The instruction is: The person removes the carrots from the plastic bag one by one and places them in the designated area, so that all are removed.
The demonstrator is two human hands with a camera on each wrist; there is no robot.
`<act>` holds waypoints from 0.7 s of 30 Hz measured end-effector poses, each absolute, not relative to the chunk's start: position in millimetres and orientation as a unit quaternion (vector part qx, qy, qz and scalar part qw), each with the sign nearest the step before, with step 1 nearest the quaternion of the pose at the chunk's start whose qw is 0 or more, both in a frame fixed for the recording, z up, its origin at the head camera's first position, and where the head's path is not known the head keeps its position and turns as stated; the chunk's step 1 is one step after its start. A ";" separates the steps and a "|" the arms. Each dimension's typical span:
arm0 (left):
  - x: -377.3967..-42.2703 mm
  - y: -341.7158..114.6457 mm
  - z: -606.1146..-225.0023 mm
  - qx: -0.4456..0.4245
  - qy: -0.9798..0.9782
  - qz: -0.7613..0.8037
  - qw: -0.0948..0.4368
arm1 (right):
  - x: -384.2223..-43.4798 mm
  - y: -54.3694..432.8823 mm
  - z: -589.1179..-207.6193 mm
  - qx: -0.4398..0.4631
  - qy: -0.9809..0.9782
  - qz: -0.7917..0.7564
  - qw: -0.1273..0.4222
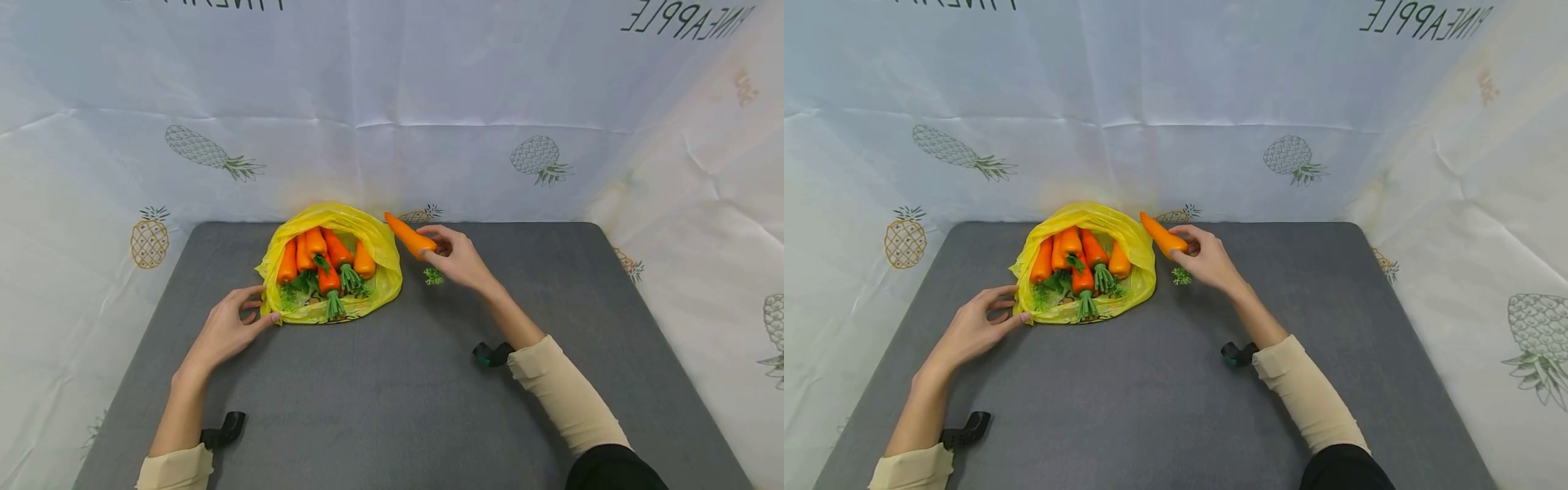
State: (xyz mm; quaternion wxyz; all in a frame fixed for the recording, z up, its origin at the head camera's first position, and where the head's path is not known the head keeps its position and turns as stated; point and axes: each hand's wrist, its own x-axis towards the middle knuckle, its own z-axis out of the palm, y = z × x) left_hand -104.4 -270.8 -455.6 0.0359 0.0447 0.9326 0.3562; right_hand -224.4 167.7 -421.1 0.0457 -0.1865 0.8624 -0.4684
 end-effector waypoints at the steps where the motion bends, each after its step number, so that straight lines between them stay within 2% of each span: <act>1: -104.4 -270.7 -455.7 0.044 0.933 0.355 0.037 | -225.2 170.3 -422.7 -0.180 0.865 -0.466 0.043; 10: -104.6 -270.7 -454.6 0.047 0.934 0.353 0.034 | -232.0 185.1 -435.3 -0.148 0.878 -0.455 0.031; 21: -104.6 -269.9 -454.6 0.045 0.933 0.355 0.042 | -241.7 188.0 -450.0 -0.122 0.888 -0.439 0.054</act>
